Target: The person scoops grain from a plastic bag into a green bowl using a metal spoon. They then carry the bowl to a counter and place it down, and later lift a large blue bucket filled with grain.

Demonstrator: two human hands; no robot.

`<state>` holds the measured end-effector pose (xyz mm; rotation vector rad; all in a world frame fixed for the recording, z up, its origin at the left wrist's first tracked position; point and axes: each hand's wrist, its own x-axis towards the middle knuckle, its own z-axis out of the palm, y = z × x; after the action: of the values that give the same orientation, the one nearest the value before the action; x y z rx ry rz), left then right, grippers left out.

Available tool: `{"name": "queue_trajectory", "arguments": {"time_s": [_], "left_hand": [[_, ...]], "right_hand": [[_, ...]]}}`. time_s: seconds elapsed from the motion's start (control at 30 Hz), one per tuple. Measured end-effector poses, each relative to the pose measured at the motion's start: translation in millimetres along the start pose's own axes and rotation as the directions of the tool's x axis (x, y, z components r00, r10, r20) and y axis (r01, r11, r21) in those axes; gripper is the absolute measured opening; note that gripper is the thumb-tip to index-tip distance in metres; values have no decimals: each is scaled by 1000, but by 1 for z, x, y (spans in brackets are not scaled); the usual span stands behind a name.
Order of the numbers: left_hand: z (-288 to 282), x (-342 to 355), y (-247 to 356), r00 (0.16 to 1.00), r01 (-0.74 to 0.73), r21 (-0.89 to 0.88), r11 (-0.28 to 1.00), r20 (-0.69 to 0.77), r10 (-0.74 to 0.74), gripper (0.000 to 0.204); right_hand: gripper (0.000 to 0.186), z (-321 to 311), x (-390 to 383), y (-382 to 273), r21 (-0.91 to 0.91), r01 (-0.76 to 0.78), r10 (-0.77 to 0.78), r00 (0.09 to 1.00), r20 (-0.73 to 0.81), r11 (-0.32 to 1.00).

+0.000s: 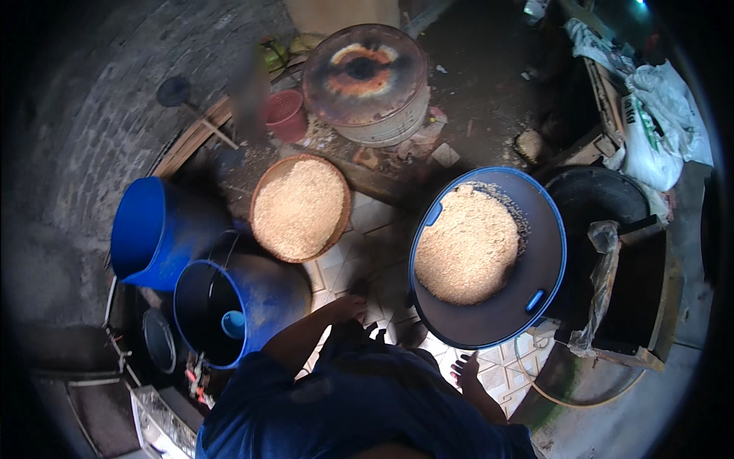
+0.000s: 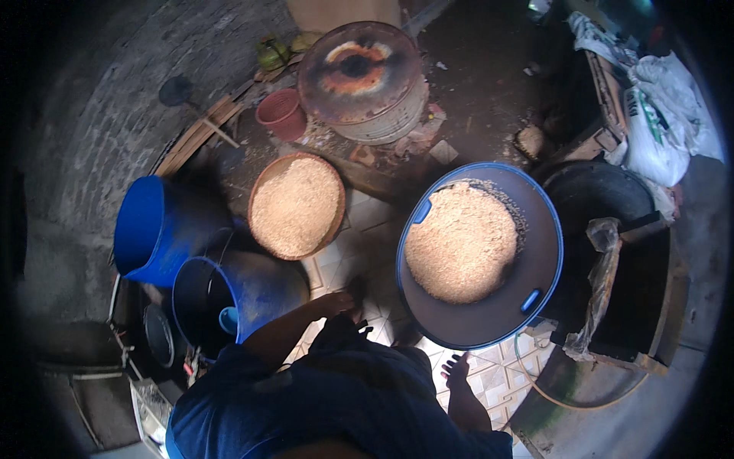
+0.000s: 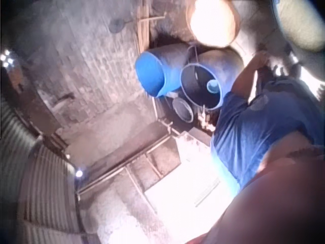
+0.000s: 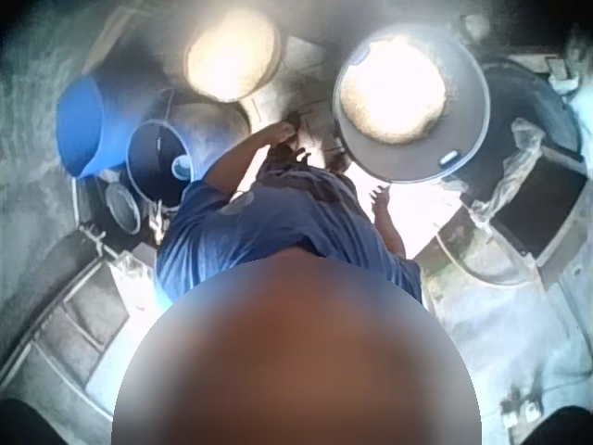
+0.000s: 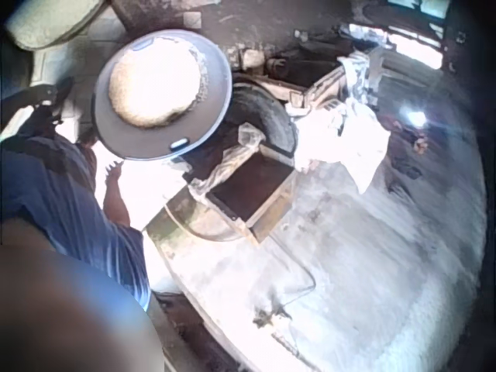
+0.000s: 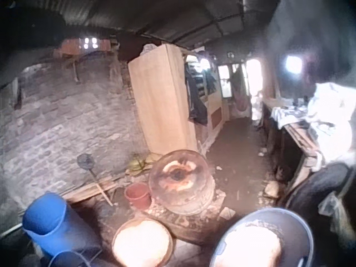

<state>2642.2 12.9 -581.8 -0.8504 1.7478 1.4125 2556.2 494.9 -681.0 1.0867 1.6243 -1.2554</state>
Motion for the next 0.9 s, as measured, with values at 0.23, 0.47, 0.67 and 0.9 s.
{"name": "queue_trajectory", "arguments": {"time_s": [0.23, 0.47, 0.67, 0.9], "left_hand": [[-103, 20, -80, 1000, 9, -311, 950, -11, -14, 48], [-154, 42, -71, 998, 49, -223, 974, -19, -55, 53], [-140, 41, -14, 997, 24, -111, 994, -67, -31, 55], [-139, 66, -44, 907, -421, 306, 854, 168, 387, 68]], "right_hand": [[30, 83, -25, -25, -811, 172, -47, 983, 176, 559], [38, 161, -84, -91, -697, 451, -162, 883, 441, 557], [39, 168, -102, -125, -750, 557, -306, 828, 470, 355], [45, 161, -113, -156, -691, 716, -513, 558, 652, -101]]}}
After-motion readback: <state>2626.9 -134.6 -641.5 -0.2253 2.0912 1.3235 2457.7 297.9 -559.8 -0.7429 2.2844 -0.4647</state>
